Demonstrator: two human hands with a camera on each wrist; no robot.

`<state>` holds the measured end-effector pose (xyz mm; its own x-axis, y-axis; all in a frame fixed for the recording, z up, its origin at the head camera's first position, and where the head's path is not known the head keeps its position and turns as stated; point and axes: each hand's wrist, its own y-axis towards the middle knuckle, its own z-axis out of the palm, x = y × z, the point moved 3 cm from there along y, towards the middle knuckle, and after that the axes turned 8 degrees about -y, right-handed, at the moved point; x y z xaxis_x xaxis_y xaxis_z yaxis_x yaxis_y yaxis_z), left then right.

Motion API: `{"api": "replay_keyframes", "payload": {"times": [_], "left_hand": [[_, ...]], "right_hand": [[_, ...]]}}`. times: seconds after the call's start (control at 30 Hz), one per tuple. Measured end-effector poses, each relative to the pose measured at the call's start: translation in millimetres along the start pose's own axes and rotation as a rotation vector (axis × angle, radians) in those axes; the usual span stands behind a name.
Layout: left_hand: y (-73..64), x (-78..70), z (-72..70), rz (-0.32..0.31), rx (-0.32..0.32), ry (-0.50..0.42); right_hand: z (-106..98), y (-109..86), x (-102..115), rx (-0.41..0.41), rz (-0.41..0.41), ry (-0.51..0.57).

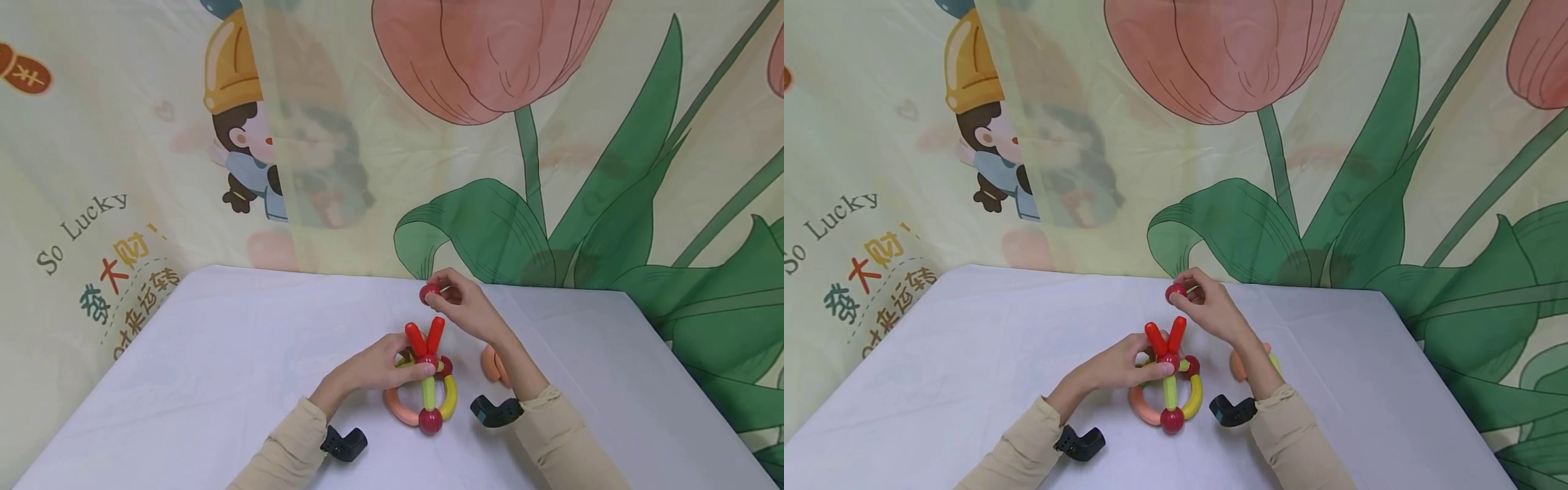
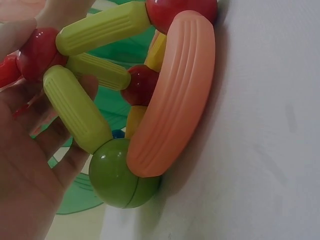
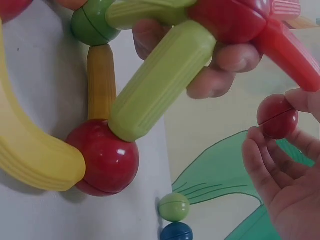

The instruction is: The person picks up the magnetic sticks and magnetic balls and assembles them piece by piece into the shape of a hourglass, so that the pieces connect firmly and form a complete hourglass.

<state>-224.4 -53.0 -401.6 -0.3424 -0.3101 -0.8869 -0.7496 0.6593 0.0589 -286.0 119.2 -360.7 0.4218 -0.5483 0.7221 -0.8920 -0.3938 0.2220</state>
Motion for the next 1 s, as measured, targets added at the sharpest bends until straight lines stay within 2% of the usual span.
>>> {"api": "replay_keyframes", "payload": {"times": [0.27, 0.67, 1.0], "left_hand": [[0.0, -1.4, 0.5, 0.016, 0.007, -0.008], [0.4, 1.3, 0.1, 0.061, 0.005, -0.017], [0.0, -0.3, -0.9, 0.073, -0.004, -0.027]], "right_hand": [[-1, -4.8, 12, 0.002, -0.050, 0.042], [2, -14.6, 33, 0.005, -0.111, 0.042], [6, -18.9, 46, 0.049, -0.185, 0.075]]}}
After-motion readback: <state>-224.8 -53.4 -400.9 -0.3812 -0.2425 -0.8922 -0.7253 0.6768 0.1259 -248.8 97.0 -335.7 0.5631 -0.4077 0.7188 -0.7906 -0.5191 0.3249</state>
